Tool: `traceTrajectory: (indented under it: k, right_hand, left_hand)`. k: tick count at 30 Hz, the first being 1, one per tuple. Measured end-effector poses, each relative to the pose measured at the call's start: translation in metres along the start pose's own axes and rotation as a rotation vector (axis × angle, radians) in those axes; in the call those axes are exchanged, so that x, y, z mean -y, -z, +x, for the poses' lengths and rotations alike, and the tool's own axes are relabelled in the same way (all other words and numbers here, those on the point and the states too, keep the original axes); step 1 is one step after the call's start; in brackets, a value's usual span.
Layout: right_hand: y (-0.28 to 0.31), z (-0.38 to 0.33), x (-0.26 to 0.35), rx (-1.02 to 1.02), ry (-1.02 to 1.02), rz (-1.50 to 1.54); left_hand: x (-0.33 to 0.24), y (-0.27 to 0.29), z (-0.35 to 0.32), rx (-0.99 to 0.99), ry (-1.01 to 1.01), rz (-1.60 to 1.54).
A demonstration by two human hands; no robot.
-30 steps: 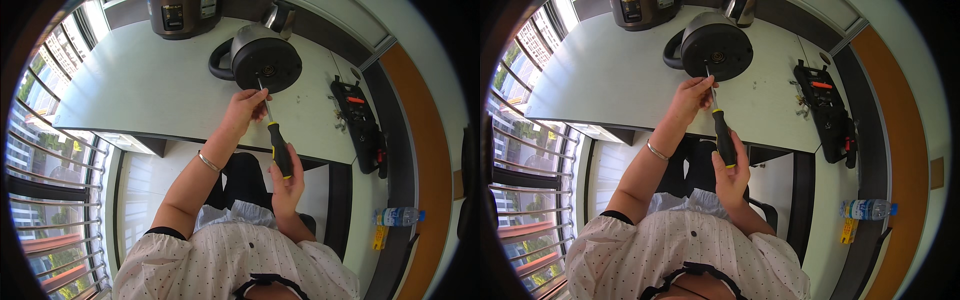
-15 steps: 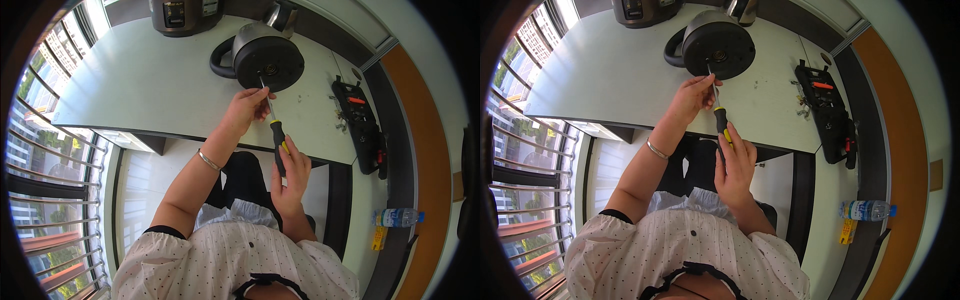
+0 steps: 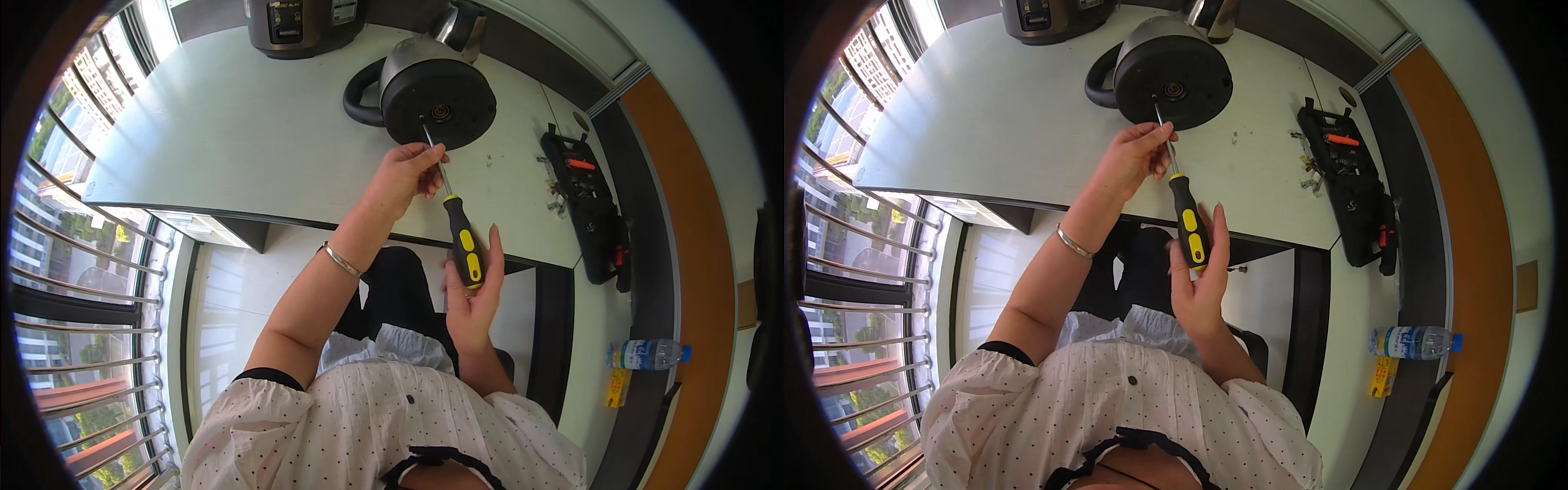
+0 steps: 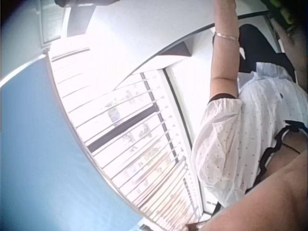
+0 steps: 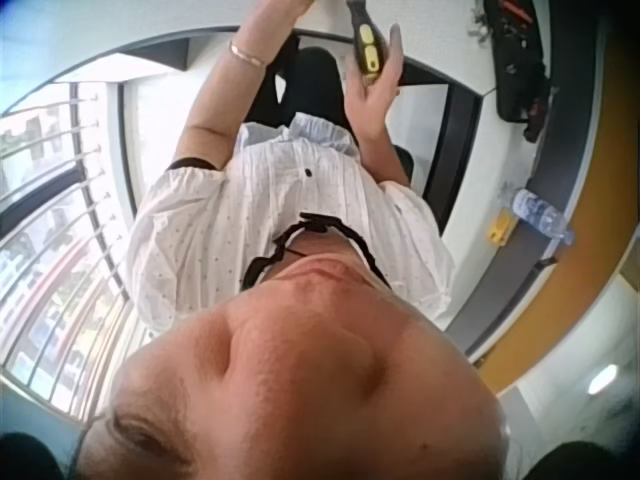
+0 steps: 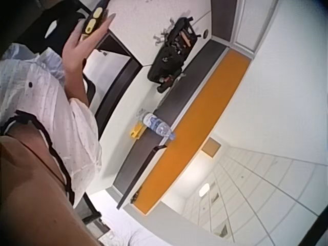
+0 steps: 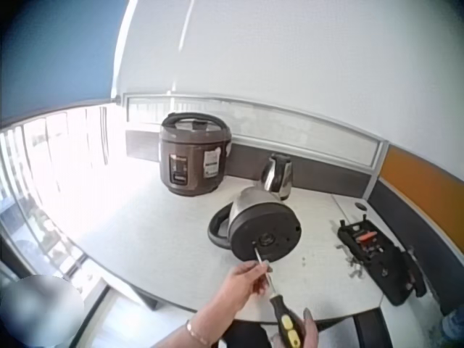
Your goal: The person uses a screwdriver to remove screws from the base of an electric kettle. After removing the screws, the person detaches the base cover, exposing the internal heating element and wiring.
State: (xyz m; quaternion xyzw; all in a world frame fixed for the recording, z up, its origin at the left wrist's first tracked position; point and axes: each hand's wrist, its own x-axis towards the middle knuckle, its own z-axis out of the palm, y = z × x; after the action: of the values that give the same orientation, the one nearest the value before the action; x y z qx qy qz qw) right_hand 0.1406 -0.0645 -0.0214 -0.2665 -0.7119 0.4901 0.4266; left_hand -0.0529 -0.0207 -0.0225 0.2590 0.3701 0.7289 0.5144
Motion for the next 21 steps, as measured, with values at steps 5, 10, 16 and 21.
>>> traceTrajectory:
  k: [5, 10, 16, 21]
  right_hand:
    - [-0.009, -0.002, 0.010, 0.093, -0.102, 0.280]
    - [-0.006, 0.002, -0.001, 0.057, 0.079, 0.013]
    - [0.000, 0.005, -0.004, 0.014, 0.224, -0.272]
    - [0.000, 0.007, 0.000, -0.016, 0.263, -0.307]
  left_hand:
    - [0.001, 0.005, 0.001, 0.025, -0.003, -0.054]
    - [-0.003, 0.002, -0.003, 0.023, 0.000, -0.036]
    - [-0.011, 0.003, -0.016, -0.505, -0.353, 0.615]
    - [-0.033, 0.031, -0.002, -0.702, -0.785, 1.275]
